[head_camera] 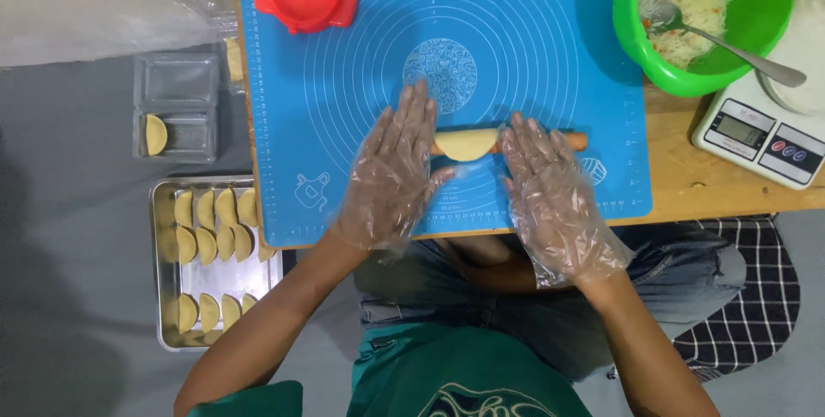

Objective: Rolling out a small piece of dough into a flat circle using a small wooden rolling pin on a silicone mat.

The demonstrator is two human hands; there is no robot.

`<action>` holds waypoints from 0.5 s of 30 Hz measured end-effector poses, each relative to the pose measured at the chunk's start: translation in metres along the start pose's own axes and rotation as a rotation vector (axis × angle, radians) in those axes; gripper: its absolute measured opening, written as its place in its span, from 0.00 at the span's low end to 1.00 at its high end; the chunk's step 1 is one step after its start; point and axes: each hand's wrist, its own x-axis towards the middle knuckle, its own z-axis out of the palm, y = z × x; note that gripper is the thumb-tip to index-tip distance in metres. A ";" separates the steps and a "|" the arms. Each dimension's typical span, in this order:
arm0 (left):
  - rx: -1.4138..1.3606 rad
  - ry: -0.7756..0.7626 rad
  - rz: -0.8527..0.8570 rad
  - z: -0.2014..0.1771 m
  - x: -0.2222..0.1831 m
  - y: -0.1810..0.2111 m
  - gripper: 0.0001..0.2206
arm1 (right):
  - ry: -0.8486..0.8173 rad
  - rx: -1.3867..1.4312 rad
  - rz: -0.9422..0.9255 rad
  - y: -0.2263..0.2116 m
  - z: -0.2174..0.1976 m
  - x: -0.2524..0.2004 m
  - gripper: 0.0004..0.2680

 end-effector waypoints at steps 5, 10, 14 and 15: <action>-0.266 0.023 0.065 -0.011 -0.020 0.001 0.37 | -0.029 0.041 0.058 -0.013 -0.009 -0.005 0.19; -0.487 -0.264 0.036 -0.028 0.003 -0.008 0.36 | 0.020 -0.082 0.023 0.013 0.016 -0.002 0.21; -0.546 -0.250 -0.003 -0.024 0.027 -0.021 0.38 | -0.215 -0.223 0.098 0.032 0.010 0.026 0.20; -0.542 -0.243 -0.007 -0.022 0.033 -0.025 0.38 | -0.209 -0.227 0.093 0.041 0.012 0.031 0.20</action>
